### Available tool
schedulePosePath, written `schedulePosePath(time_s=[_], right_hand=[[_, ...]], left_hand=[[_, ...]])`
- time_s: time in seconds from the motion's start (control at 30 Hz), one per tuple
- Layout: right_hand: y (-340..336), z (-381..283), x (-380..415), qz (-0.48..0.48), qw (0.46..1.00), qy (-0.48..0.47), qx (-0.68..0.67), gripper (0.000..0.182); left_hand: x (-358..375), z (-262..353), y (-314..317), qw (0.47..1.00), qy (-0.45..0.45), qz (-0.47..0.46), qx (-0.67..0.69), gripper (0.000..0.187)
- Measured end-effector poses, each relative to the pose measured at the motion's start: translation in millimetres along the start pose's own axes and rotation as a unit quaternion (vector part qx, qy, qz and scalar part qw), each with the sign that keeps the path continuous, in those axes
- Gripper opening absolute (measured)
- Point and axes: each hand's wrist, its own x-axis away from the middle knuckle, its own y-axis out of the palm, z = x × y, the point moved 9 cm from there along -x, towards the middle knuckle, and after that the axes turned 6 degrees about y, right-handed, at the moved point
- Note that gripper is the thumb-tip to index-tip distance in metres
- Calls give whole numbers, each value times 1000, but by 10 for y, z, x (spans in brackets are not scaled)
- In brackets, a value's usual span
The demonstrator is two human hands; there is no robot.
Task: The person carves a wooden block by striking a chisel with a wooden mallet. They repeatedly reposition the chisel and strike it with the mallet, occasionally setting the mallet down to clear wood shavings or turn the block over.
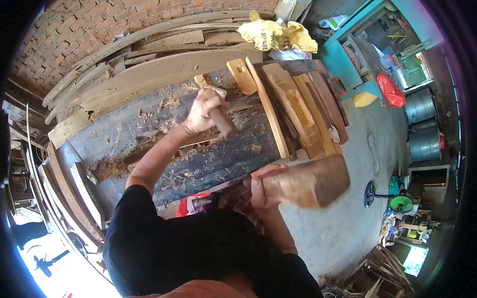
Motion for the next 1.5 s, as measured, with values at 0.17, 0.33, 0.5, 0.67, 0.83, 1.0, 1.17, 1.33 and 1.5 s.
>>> schedulePosePath(time_s=[0.17,0.33,0.5,0.67,0.83,1.0,1.17,1.33,1.5], right_hand=[[-25,850,841,124,951,275,-74,62],[-58,1086,1106,52,869,492,-24,54],[-7,1433,1197,5,891,447,85,48],[315,1639,880,-70,928,225,288,61],[305,1908,1007,-115,887,291,340,65],[83,1233,974,-47,929,200,308,56],[387,843,1247,-166,935,206,234,51],[484,1059,1521,-150,944,234,178,56],[304,946,1523,-36,972,161,167,57]], left_hand=[[103,676,226,989,126,-71,-15,32],[231,964,396,982,134,-126,37,26],[438,1253,554,974,135,-168,75,30],[924,1319,998,949,177,-256,58,33],[1115,988,1076,944,44,-324,48,69],[1096,994,1058,951,17,-300,80,86],[1129,965,1102,959,3,-274,70,88],[1117,987,992,971,-24,-237,-6,89],[1111,1060,743,982,-97,-155,-54,85]])
